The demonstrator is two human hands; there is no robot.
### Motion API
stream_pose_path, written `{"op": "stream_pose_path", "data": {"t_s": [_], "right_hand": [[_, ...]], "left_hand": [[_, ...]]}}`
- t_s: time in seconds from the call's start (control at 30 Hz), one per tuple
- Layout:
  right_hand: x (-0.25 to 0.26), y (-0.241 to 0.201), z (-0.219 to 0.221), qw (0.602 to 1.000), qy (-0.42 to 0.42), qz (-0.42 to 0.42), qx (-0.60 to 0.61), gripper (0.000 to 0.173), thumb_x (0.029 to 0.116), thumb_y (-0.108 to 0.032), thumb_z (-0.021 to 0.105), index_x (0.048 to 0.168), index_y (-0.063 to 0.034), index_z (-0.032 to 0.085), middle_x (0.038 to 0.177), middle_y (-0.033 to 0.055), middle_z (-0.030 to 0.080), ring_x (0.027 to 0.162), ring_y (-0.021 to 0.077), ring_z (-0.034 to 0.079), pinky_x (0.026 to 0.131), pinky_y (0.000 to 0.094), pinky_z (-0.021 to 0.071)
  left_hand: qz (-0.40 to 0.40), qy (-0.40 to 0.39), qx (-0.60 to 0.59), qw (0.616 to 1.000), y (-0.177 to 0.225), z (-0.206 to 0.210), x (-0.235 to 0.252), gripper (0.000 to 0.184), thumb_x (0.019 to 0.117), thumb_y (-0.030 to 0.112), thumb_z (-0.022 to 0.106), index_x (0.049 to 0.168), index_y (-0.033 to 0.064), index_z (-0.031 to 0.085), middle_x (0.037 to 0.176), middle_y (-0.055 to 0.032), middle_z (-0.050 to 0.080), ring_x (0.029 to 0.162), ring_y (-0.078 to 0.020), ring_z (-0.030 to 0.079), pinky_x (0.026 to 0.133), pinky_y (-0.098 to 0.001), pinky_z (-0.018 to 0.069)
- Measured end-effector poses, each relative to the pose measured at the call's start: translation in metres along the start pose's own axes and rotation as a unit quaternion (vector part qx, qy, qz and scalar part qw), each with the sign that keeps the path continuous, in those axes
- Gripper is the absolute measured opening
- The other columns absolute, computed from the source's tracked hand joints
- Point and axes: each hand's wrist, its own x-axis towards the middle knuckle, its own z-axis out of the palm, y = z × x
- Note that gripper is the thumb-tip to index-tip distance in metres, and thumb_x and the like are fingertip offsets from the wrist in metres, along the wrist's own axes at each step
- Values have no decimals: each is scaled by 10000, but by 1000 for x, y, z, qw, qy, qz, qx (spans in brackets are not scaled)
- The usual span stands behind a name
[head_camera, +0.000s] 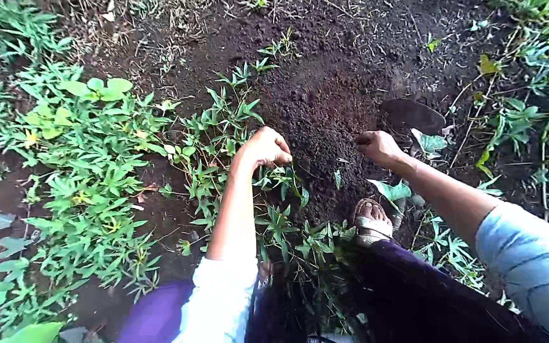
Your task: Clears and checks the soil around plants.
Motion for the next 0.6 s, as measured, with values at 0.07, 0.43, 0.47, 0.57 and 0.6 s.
{"op": "stream_pose_path", "data": {"t_s": [0.07,0.43,0.47,0.57,0.6], "right_hand": [[-26,26,22,999,-20,29,21,241,1006,-116,632,1208,-7,707,1160,262,704,1118,464,659,978,703,464],[-56,30,72,968,-70,206,-122,883,883,-123,754,1583,52,246,1580,358,291,1345,527,486,1014,640,492],[-55,24,78,965,-93,211,-126,857,901,-132,736,1575,73,247,1589,358,279,1393,516,441,1060,622,464],[-61,-7,84,968,-138,195,-71,575,982,-124,613,1478,92,419,1566,317,354,1411,455,442,1113,580,424],[-65,-9,83,975,-125,177,-37,436,997,-114,581,1392,66,532,1477,301,477,1349,444,516,1077,602,445]], "left_hand": [[-70,-93,68,991,1,30,7,169,954,132,735,1080,19,737,980,-113,757,871,-206,719,818,-408,572],[-200,69,114,971,-45,148,22,554,1011,414,646,1280,-69,616,1301,-264,644,1252,-390,619,1044,-567,488],[-197,98,96,971,-46,149,24,573,1025,433,617,1308,-65,595,1303,-261,645,1252,-384,623,1044,-556,494],[-163,191,53,967,-50,139,29,388,1086,254,509,1315,-49,585,1259,-264,663,1219,-389,645,1031,-545,508],[-151,208,38,966,-54,135,31,326,1075,172,507,1294,-49,603,1242,-274,665,1204,-406,647,1020,-567,509]]}}
